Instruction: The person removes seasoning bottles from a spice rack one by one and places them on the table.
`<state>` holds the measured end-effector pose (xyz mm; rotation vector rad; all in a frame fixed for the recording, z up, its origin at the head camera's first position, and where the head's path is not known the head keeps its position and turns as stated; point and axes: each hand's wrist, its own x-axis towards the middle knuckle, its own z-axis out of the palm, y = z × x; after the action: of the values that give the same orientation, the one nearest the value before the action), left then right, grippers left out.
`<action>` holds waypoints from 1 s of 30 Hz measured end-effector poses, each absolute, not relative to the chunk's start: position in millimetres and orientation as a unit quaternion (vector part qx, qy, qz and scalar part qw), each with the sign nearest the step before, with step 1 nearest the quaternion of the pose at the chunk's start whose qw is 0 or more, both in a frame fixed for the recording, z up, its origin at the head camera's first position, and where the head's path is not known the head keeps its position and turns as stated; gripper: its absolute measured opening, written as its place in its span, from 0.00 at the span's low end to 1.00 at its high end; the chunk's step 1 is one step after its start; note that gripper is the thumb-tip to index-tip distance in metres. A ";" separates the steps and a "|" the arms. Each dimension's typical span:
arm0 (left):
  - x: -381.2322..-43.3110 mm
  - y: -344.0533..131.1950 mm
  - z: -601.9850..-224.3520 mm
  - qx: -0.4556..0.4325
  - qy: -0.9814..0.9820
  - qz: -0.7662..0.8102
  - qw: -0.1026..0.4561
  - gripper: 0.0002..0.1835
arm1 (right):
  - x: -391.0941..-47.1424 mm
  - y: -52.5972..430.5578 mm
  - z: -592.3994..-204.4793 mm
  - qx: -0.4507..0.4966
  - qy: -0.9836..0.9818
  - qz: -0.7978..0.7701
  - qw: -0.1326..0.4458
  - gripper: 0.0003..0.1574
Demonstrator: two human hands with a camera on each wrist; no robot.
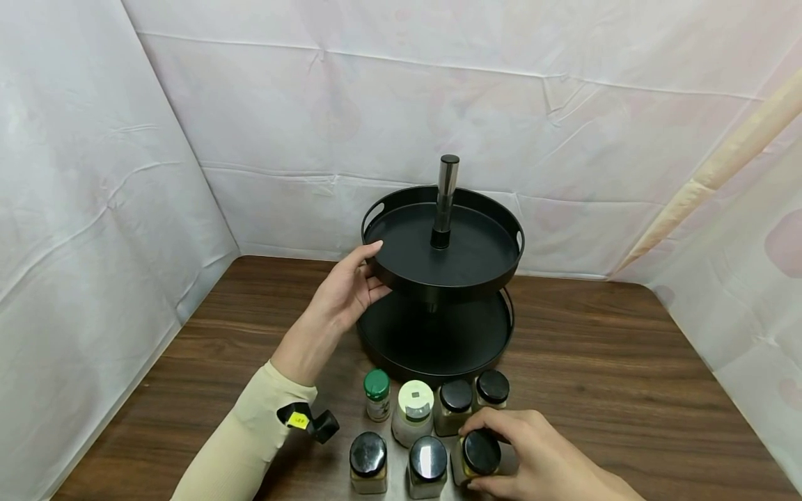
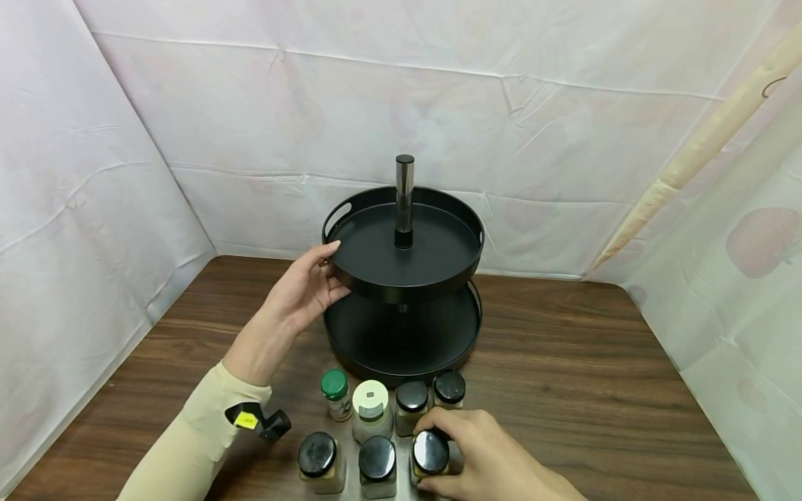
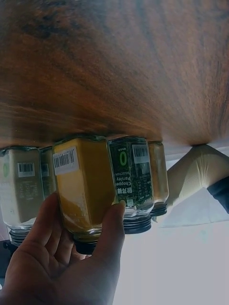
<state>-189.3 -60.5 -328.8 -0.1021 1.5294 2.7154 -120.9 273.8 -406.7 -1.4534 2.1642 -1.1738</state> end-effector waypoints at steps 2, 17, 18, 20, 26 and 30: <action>-189.6 -60.6 -329.2 -0.034 0.490 0.871 0.012 0.19 | -120.8 273.7 -406.4 -0.500 0.751 -0.406 0.146 0.27; -188.8 -61.7 -328.8 -0.030 0.494 0.869 0.011 0.19 | -119.5 274.2 -404.3 -0.480 0.762 -0.399 0.169 0.27; -188.6 -61.8 -328.7 -0.030 0.494 0.869 0.012 0.19 | -119.5 274.2 -404.0 -0.479 0.764 -0.398 0.170 0.27; -188.0 -61.9 -328.8 -0.029 0.492 0.870 0.012 0.20 | -119.4 273.7 -403.2 -0.479 0.764 -0.397 0.169 0.27; -187.5 -62.2 -328.5 -0.029 0.487 0.873 0.014 0.20 | -119.7 273.6 -400.3 -0.480 0.764 -0.396 0.171 0.27; -187.7 -62.6 -328.3 -0.034 0.484 0.874 0.012 0.21 | -119.2 273.9 -398.9 -0.490 0.759 -0.396 0.163 0.29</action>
<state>-187.7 -62.6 -328.3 -0.1057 1.5085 2.7254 -119.2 273.9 -398.9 -1.3977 2.1656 -1.1296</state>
